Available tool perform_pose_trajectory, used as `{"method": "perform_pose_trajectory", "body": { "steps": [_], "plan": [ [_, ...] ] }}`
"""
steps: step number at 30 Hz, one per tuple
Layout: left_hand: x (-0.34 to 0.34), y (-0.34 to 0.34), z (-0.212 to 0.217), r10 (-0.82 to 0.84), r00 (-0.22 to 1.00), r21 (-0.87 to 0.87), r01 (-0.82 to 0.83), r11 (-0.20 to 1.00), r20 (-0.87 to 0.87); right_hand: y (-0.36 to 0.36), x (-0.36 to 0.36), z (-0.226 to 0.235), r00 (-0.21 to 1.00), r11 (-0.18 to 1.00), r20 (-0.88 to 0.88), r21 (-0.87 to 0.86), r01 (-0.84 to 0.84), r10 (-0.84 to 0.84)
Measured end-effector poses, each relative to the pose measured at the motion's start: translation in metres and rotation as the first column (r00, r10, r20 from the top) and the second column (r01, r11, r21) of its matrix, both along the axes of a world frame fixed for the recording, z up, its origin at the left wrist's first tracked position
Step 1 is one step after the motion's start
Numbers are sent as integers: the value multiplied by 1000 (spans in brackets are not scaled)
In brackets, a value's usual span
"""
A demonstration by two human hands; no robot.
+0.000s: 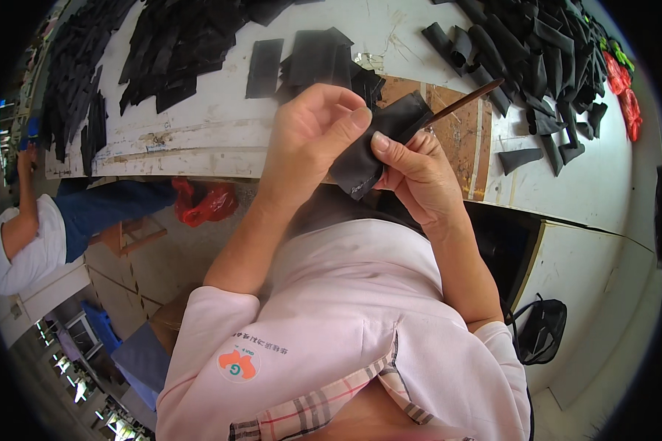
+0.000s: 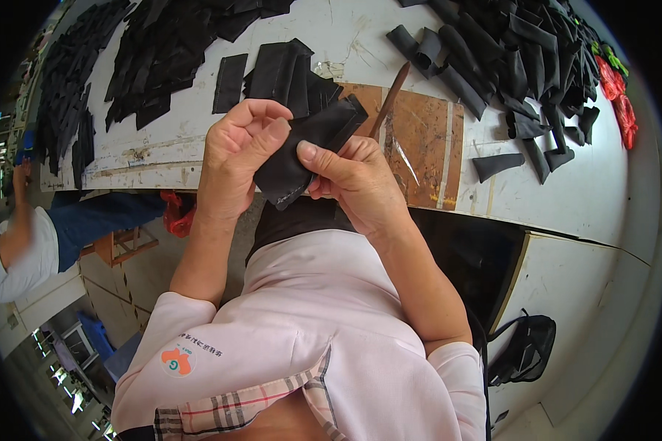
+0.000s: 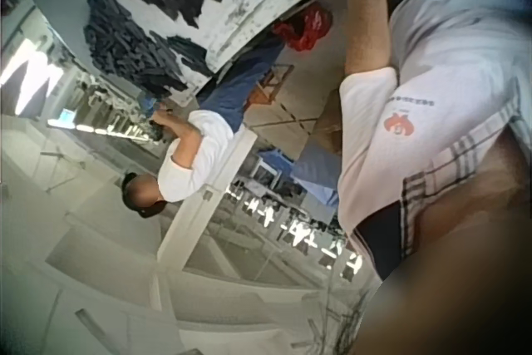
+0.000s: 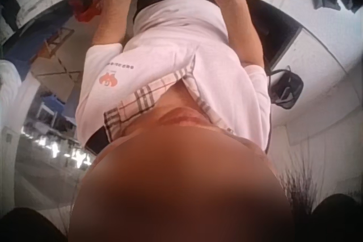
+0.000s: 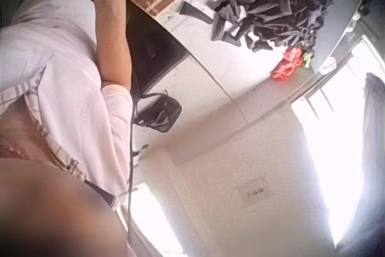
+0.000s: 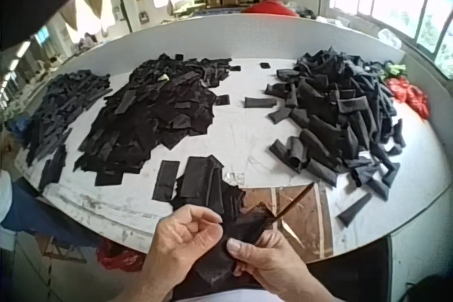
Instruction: The person is manually assembling or processing small black industrial components by inserting a thin rod into them and manipulating the material.
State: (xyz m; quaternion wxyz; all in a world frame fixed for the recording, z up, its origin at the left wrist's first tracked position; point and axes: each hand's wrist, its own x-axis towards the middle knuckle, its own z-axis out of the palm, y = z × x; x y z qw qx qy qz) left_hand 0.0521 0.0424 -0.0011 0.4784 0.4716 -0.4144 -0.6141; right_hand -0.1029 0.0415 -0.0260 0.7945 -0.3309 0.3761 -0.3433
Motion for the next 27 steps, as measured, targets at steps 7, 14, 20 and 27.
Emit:
{"method": "perform_pose_trajectory", "body": {
  "steps": [7, 14, 20, 27],
  "plan": [
    [11, 28, -14, 57, 871, 161, 25, 987, -488, -1, -4, 5, 947, 952, 203, 233, 199, -248],
    [7, 26, -12, 61, 928, 221, 23, 975, -368, -4, -5, 4, 947, 949, 209, 251, 188, -243],
    [-4, 25, -17, 67, 998, 100, -67, 993, 5, -8, -5, 9, 334, 870, -942, -135, -474, 36],
    [-21, 29, -11, 136, 916, -258, -38, 966, 378, 13, -6, 22, 794, 583, -382, -812, -43, -473]
  ]
}}
